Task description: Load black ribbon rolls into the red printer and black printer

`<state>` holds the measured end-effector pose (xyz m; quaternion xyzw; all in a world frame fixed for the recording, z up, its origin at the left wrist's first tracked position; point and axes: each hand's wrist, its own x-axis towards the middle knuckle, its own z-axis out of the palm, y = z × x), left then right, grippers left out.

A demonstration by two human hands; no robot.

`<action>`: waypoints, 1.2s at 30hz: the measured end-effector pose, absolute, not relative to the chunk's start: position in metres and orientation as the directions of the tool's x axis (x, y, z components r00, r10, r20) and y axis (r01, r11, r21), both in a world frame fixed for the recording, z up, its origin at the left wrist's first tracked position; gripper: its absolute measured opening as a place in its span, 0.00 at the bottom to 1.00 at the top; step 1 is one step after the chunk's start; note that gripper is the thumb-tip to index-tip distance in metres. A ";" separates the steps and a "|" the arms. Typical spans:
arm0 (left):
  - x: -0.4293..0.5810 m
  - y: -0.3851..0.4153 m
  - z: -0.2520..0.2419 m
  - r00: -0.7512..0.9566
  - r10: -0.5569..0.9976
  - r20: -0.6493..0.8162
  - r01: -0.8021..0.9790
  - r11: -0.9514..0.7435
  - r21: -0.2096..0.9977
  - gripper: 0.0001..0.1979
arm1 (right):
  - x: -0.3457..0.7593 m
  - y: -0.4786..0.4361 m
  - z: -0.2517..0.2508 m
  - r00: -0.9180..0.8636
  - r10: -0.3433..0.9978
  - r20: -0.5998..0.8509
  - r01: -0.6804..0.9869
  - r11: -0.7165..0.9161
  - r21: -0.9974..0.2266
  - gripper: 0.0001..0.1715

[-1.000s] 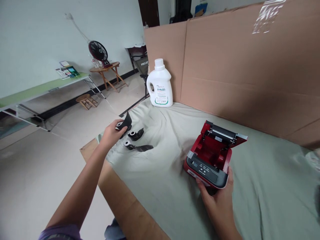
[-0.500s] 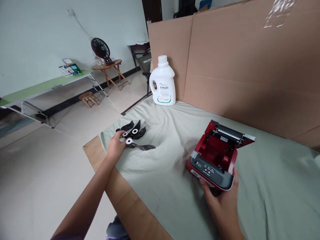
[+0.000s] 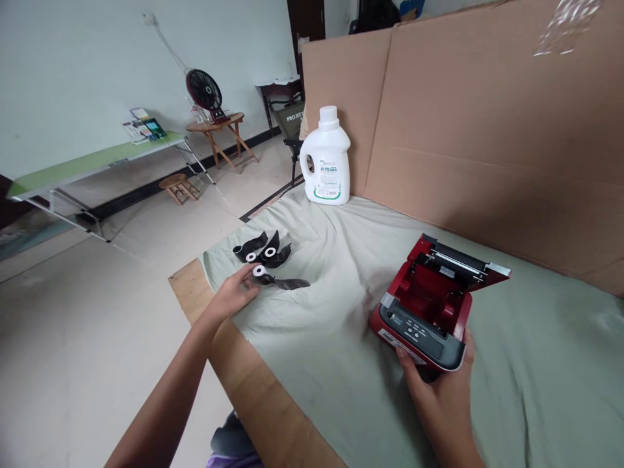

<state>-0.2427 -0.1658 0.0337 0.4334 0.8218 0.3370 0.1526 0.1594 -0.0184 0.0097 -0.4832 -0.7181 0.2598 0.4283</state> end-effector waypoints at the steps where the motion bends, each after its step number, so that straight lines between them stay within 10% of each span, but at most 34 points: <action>1: -0.242 -0.163 0.034 -0.575 0.818 0.018 0.605 0.410 0.683 0.21 | 0.160 -0.018 0.008 -0.166 0.920 0.355 0.470 0.391 -0.791 0.65; 7: -0.232 -0.152 0.044 -0.580 0.806 0.120 0.515 0.249 0.820 0.18 | 0.177 -0.014 0.016 -0.083 0.902 0.423 0.486 0.407 -0.773 0.64; 14: -0.168 -0.089 0.102 -0.286 0.943 0.168 0.288 -0.083 0.954 0.21 | 0.160 -0.010 0.121 -0.364 0.689 0.626 0.439 0.720 -0.537 0.17; 20: -0.086 -0.018 0.142 0.146 0.974 0.175 0.099 -0.191 0.977 0.17 | 0.136 0.018 0.174 -0.655 0.652 0.382 0.445 0.742 -0.501 0.16; 28: -0.039 0.005 0.114 0.067 0.998 0.009 -0.089 -0.003 0.996 0.24 | 0.159 0.047 0.167 -0.662 0.715 0.224 0.524 0.656 -0.543 0.12; 32: -0.026 -0.018 0.107 0.163 0.972 -0.171 -0.035 0.179 0.983 0.45 | 0.165 0.055 0.157 -0.621 0.778 0.094 0.663 0.586 -0.465 0.11; 36: -0.022 -0.042 0.117 0.264 0.942 -0.209 0.088 0.193 0.977 0.43 | 0.160 0.055 0.152 -0.573 0.814 -0.091 0.765 0.493 -0.414 0.11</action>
